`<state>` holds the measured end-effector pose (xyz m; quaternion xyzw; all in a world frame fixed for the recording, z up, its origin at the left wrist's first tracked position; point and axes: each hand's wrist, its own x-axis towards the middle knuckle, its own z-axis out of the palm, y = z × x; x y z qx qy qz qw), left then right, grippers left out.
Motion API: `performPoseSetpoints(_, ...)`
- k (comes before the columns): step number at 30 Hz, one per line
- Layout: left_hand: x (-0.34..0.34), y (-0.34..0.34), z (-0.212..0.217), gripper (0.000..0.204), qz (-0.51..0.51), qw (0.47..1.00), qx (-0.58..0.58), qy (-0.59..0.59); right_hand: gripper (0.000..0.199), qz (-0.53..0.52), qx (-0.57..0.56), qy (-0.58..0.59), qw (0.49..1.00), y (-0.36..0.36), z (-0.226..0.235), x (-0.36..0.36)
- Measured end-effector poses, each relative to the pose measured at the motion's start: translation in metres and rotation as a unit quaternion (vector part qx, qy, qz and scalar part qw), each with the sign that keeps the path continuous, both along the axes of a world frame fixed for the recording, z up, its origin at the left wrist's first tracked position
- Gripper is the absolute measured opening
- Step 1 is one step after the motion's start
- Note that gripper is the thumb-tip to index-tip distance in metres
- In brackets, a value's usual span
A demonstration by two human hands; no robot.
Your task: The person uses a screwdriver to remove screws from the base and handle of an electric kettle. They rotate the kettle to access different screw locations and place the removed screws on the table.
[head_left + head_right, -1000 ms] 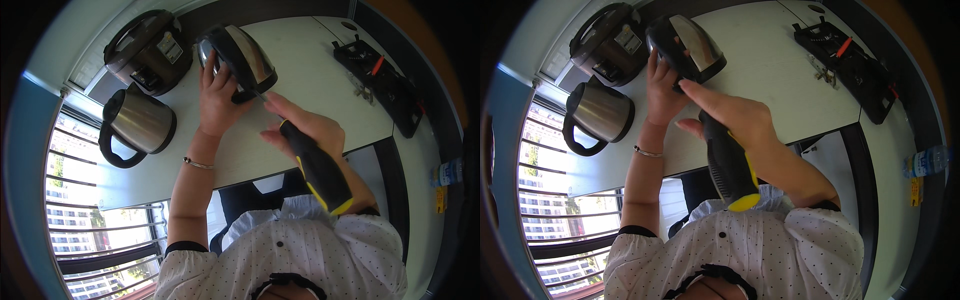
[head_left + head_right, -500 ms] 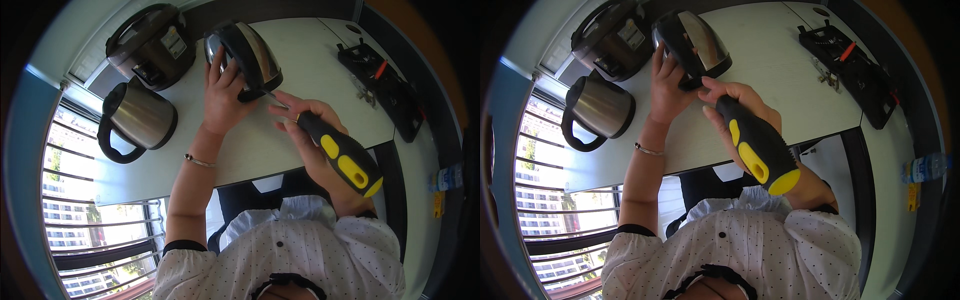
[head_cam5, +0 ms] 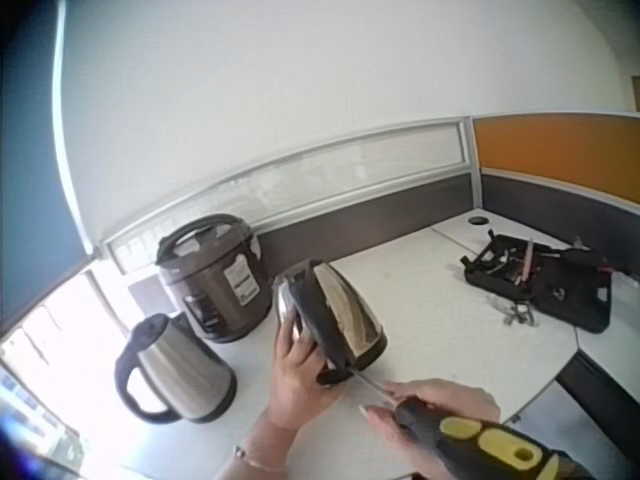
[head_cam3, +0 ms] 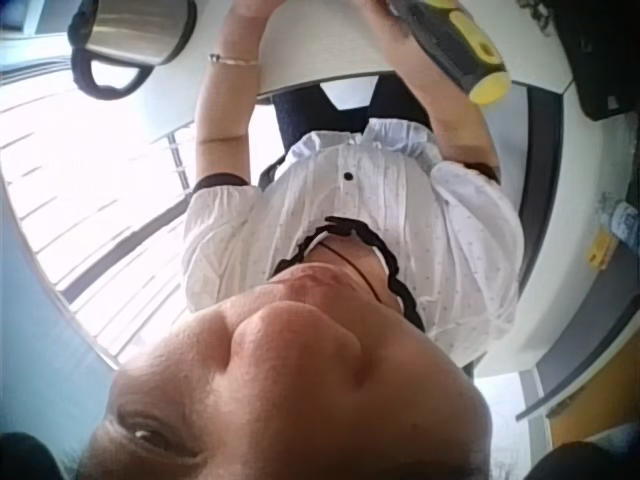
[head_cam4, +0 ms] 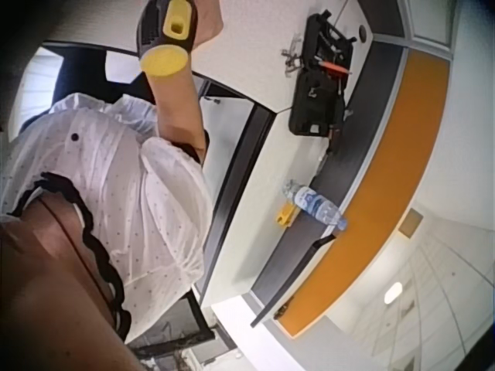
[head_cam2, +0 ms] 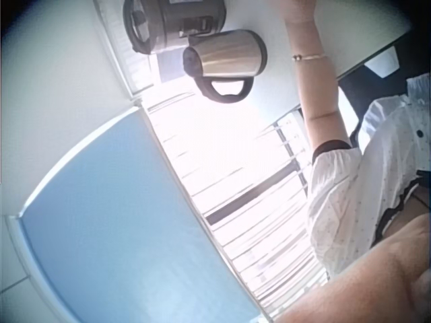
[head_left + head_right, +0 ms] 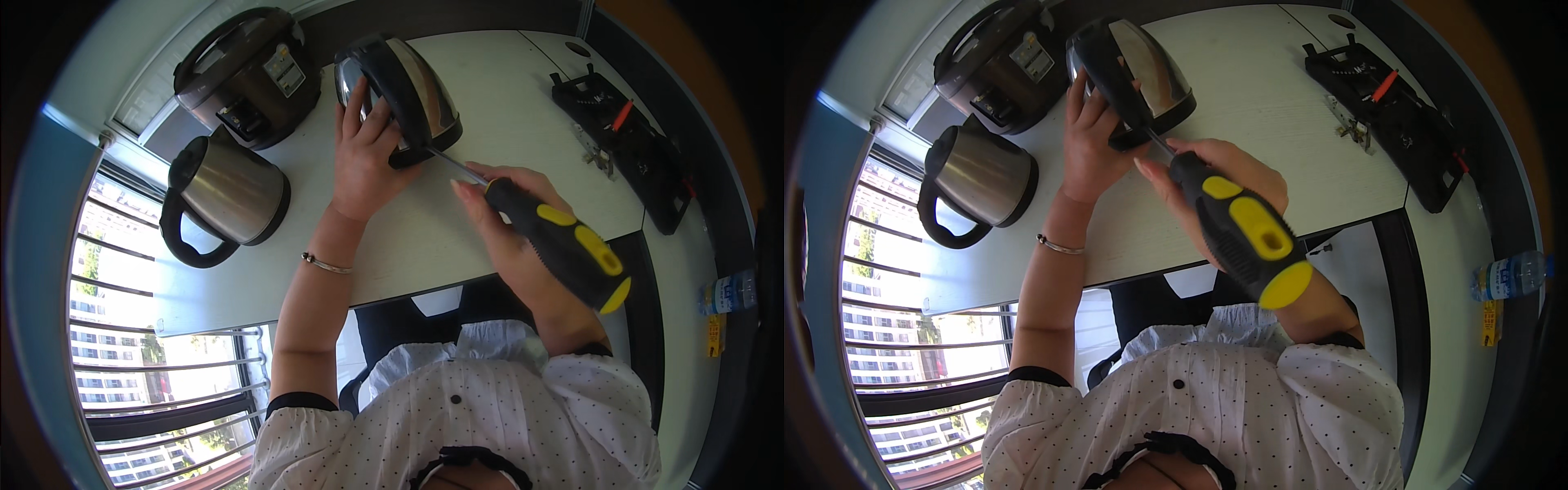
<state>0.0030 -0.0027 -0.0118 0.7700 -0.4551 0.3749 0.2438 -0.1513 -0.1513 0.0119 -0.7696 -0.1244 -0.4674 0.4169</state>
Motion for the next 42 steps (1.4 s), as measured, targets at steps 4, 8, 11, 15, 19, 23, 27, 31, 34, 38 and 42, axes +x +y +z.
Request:
performPoseSetpoints(4,-0.001,0.000,0.002,0.052,-0.002,1.000,-0.001,0.005,0.019,0.034,0.078,0.032,0.996,0.001,0.006,-0.004)
performPoseSetpoints(8,0.000,0.002,0.007,0.053,-0.016,0.999,-0.043,0.020,0.016,0.149,0.089,0.004,0.985,-0.016,-0.002,-0.005)
performPoseSetpoints(11,0.008,0.006,0.008,0.057,-0.030,0.997,-0.065,0.002,0.012,0.155,0.138,-0.051,0.977,-0.027,-0.007,0.000)
performPoseSetpoints(15,0.011,0.016,0.011,0.063,-0.034,0.994,-0.076,0.077,0.015,0.180,0.286,-0.097,0.936,-0.048,0.001,0.025)
performPoseSetpoints(19,0.014,0.025,0.015,0.069,-0.074,0.977,-0.096,0.178,0.016,0.151,0.375,-0.021,0.914,-0.068,0.009,0.057)
performPoseSetpoints(23,0.026,0.034,0.012,0.070,-0.123,0.946,-0.134,0.268,0.017,0.135,0.391,0.016,0.911,-0.087,-0.006,0.095)
performPoseSetpoints(27,0.022,0.036,0.013,0.071,-0.154,0.920,-0.166,0.319,0.016,0.152,0.430,0.049,0.889,-0.088,-0.031,0.109)
performPoseSetpoints(31,0.021,0.036,0.011,0.066,-0.184,0.887,-0.188,0.379,0.017,0.177,0.435,0.056,0.881,-0.084,-0.037,0.109)
performPoseSetpoints(34,0.023,0.036,0.010,0.062,-0.184,0.878,-0.186,0.401,0.017,0.199,0.425,0.064,0.881,-0.083,-0.045,0.114)
performPoseSetpoints(38,0.018,0.029,0.010,0.060,-0.181,0.880,-0.194,0.394,0.018,0.202,0.400,0.078,0.891,-0.075,-0.048,0.114)
performPoseSetpoints(42,0.015,0.025,0.011,0.063,-0.151,0.895,-0.166,0.385,0.019,0.193,0.360,0.086,0.909,-0.066,-0.052,0.116)
